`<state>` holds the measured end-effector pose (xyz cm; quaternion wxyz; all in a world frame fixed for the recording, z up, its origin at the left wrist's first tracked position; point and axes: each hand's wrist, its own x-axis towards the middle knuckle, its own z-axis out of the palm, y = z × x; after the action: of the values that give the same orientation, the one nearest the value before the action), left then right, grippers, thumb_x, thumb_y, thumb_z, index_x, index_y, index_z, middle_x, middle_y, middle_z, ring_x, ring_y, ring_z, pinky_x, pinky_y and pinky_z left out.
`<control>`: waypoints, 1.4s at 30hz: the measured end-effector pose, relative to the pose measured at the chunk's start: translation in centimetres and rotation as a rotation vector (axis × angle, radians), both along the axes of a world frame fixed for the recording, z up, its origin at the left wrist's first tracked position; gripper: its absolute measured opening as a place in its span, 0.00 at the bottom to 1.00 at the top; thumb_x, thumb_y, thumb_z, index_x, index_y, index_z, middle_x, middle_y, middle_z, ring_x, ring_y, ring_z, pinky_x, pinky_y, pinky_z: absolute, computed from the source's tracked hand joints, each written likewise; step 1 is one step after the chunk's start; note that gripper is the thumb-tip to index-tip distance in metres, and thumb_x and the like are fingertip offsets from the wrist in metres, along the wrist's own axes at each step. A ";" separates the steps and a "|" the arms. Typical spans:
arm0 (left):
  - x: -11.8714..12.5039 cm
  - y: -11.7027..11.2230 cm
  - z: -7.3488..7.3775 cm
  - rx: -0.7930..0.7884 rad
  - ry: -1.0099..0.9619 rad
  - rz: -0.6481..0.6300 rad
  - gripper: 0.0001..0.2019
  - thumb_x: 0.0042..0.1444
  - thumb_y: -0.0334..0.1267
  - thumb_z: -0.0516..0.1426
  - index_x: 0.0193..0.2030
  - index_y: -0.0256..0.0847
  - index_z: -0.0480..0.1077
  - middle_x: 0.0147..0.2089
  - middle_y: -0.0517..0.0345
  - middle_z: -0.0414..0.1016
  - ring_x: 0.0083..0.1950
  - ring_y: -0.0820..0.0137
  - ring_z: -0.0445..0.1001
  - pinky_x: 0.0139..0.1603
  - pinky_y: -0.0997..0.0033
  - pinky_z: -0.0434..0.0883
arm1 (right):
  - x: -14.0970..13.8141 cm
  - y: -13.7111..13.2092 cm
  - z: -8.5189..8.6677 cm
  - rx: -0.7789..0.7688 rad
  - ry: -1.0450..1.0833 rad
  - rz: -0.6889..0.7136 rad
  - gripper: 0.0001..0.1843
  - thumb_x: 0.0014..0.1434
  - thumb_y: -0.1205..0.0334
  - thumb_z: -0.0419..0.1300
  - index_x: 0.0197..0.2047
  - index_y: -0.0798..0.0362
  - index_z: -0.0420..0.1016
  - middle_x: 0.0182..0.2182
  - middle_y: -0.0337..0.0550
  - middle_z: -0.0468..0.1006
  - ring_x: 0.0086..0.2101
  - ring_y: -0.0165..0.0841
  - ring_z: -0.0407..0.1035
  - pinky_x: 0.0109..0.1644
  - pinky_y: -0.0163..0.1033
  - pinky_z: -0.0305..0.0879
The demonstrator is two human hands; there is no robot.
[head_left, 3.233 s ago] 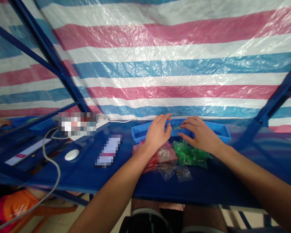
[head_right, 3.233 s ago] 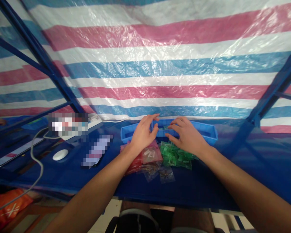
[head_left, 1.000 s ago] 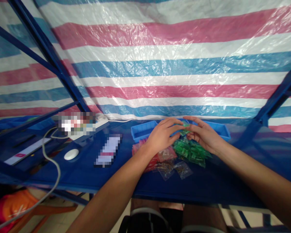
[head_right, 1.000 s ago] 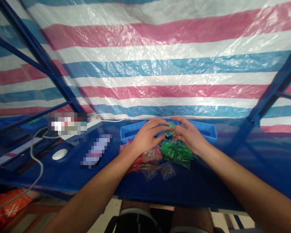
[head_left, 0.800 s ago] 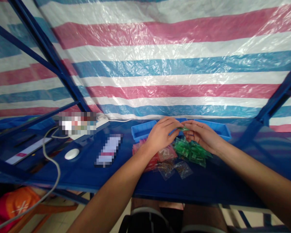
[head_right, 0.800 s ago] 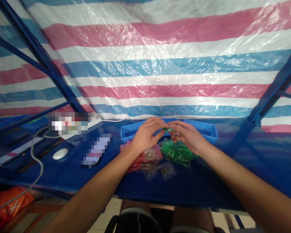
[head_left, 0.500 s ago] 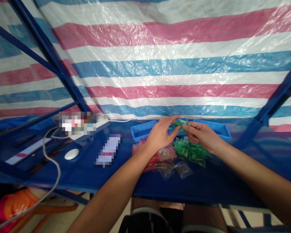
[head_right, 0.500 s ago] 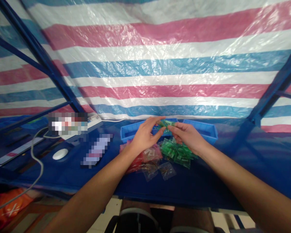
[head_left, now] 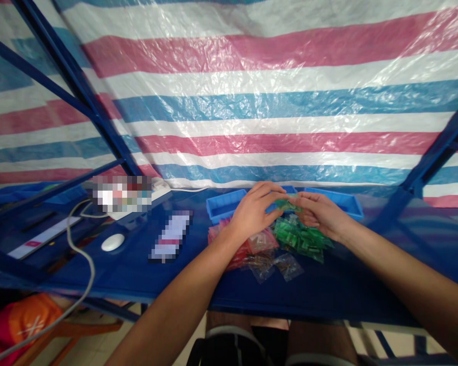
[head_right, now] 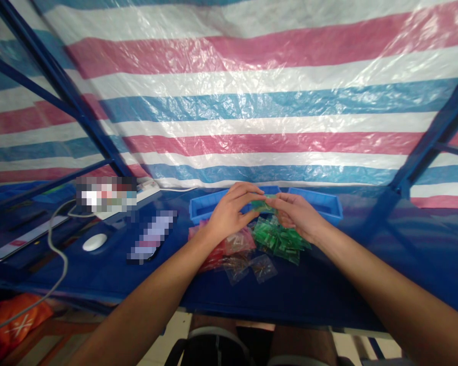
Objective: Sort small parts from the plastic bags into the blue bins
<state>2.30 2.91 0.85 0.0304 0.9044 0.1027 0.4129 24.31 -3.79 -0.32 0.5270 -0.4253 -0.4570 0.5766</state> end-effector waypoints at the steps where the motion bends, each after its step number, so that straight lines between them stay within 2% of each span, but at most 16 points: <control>1: 0.0 0.0 0.0 -0.001 -0.001 0.007 0.12 0.69 0.37 0.63 0.58 0.44 0.77 0.58 0.49 0.81 0.62 0.58 0.77 0.67 0.48 0.74 | -0.1 0.0 0.1 0.014 -0.009 -0.002 0.24 0.55 0.46 0.79 0.34 0.50 0.71 0.18 0.25 0.54 0.18 0.22 0.43 0.20 0.33 0.38; 7: 0.0 -0.3 0.2 -0.082 -0.038 0.090 0.10 0.73 0.42 0.60 0.53 0.41 0.79 0.49 0.50 0.85 0.53 0.61 0.81 0.61 0.54 0.76 | -0.2 -0.2 0.5 0.170 -0.080 -0.107 0.23 0.60 0.38 0.72 0.45 0.48 0.77 0.27 0.34 0.70 0.24 0.28 0.60 0.24 0.36 0.54; 11: 0.2 -0.4 0.0 -0.158 -0.071 0.136 0.15 0.73 0.45 0.60 0.60 0.43 0.76 0.56 0.51 0.84 0.56 0.61 0.82 0.62 0.55 0.77 | 0.0 0.1 0.1 0.316 -0.192 -0.138 0.23 0.62 0.36 0.70 0.41 0.49 0.80 0.31 0.38 0.75 0.29 0.32 0.66 0.33 0.40 0.64; 13: 0.2 -0.4 -0.1 -0.197 -0.073 0.149 0.18 0.73 0.45 0.60 0.65 0.45 0.73 0.59 0.51 0.83 0.56 0.61 0.82 0.62 0.55 0.77 | 0.2 0.4 -0.3 0.373 -0.267 -0.165 0.22 0.58 0.38 0.74 0.40 0.48 0.81 0.31 0.38 0.77 0.30 0.33 0.67 0.36 0.40 0.66; 17: 0.3 -0.3 -0.3 -0.236 -0.062 0.148 0.22 0.72 0.45 0.60 0.70 0.46 0.69 0.59 0.50 0.82 0.56 0.62 0.82 0.61 0.56 0.78 | 0.7 1.3 -0.9 0.477 -0.356 -0.192 0.22 0.54 0.41 0.78 0.40 0.49 0.82 0.39 0.42 0.82 0.37 0.35 0.73 0.43 0.42 0.70; 20: 0.3 0.0 -0.5 -0.205 -0.096 0.166 0.24 0.73 0.43 0.59 0.72 0.45 0.65 0.62 0.47 0.79 0.59 0.60 0.80 0.63 0.52 0.77 | 1.2 2.0 -1.1 0.540 -0.446 -0.277 0.20 0.58 0.41 0.75 0.40 0.48 0.81 0.37 0.42 0.82 0.36 0.37 0.75 0.43 0.44 0.71; 24: 0.2 0.3 -0.5 -0.177 -0.170 0.214 0.24 0.73 0.43 0.59 0.72 0.44 0.62 0.65 0.44 0.75 0.64 0.58 0.76 0.66 0.48 0.76 | 1.6 2.9 -0.9 0.696 -0.801 -0.483 0.14 0.66 0.46 0.68 0.43 0.48 0.82 0.38 0.45 0.83 0.36 0.41 0.76 0.45 0.49 0.72; 25: 0.2 0.3 -0.5 -0.179 -0.179 0.222 0.24 0.73 0.42 0.58 0.72 0.44 0.62 0.65 0.44 0.75 0.65 0.58 0.75 0.66 0.48 0.75 | 1.6 3.0 -0.9 0.736 -0.903 -0.464 0.12 0.68 0.48 0.66 0.44 0.48 0.82 0.40 0.47 0.83 0.38 0.43 0.76 0.48 0.51 0.72; 28: 0.1 0.3 -0.3 -0.169 -0.186 0.240 0.24 0.74 0.42 0.58 0.72 0.43 0.62 0.64 0.44 0.76 0.66 0.57 0.74 0.67 0.46 0.74 | 1.2 3.2 -1.0 0.809 -1.113 -0.277 0.11 0.70 0.51 0.64 0.45 0.48 0.83 0.42 0.50 0.85 0.46 0.49 0.77 0.56 0.57 0.71; 30: 0.0 0.2 -0.2 -0.154 -0.189 0.252 0.23 0.74 0.42 0.57 0.72 0.43 0.62 0.63 0.44 0.76 0.66 0.56 0.75 0.68 0.44 0.73 | 0.7 2.9 -1.0 0.843 -1.160 -0.209 0.10 0.70 0.53 0.64 0.46 0.48 0.83 0.43 0.51 0.86 0.48 0.51 0.77 0.59 0.60 0.69; 33: 0.0 0.1 -0.1 -0.137 -0.193 0.260 0.22 0.75 0.42 0.56 0.72 0.42 0.62 0.62 0.44 0.77 0.65 0.55 0.75 0.69 0.43 0.72 | -0.1 1.6 -0.6 0.888 -1.150 -0.188 0.11 0.71 0.55 0.62 0.50 0.48 0.83 0.44 0.52 0.85 0.49 0.52 0.75 0.61 0.61 0.67; 35: 0.0 0.0 0.0 -0.137 -0.184 0.262 0.22 0.75 0.43 0.55 0.72 0.42 0.62 0.62 0.44 0.77 0.65 0.55 0.75 0.69 0.44 0.72 | -0.6 0.5 0.0 0.905 -1.130 -0.116 0.11 0.71 0.54 0.62 0.52 0.47 0.83 0.45 0.51 0.85 0.49 0.52 0.75 0.61 0.62 0.66; 37: 0.0 -0.1 0.0 -0.139 -0.164 0.265 0.22 0.75 0.43 0.55 0.72 0.42 0.62 0.63 0.44 0.77 0.65 0.55 0.75 0.69 0.45 0.71 | -1.0 -0.7 0.6 0.919 -1.115 0.050 0.11 0.72 0.52 0.62 0.52 0.46 0.82 0.45 0.50 0.85 0.48 0.50 0.75 0.60 0.60 0.67; 40: -0.1 -0.2 0.0 -0.129 -0.131 0.269 0.22 0.76 0.43 0.54 0.72 0.41 0.62 0.63 0.43 0.77 0.65 0.55 0.75 0.70 0.45 0.71 | -1.8 -2.4 1.0 0.909 -1.100 0.283 0.12 0.73 0.49 0.62 0.46 0.47 0.82 0.40 0.48 0.83 0.45 0.45 0.75 0.55 0.53 0.68; 42: -0.1 -0.3 -0.1 -0.120 -0.120 0.267 0.22 0.75 0.42 0.54 0.72 0.40 0.62 0.62 0.44 0.77 0.64 0.56 0.75 0.70 0.47 0.71 | -2.3 -3.3 1.0 0.886 -1.116 0.350 0.17 0.69 0.43 0.66 0.42 0.48 0.81 0.38 0.46 0.82 0.43 0.43 0.74 0.52 0.50 0.68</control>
<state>2.25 2.66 0.76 0.0353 0.8530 0.2446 0.4596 22.04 -7.09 0.63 0.2385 -0.3237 -0.9089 0.1110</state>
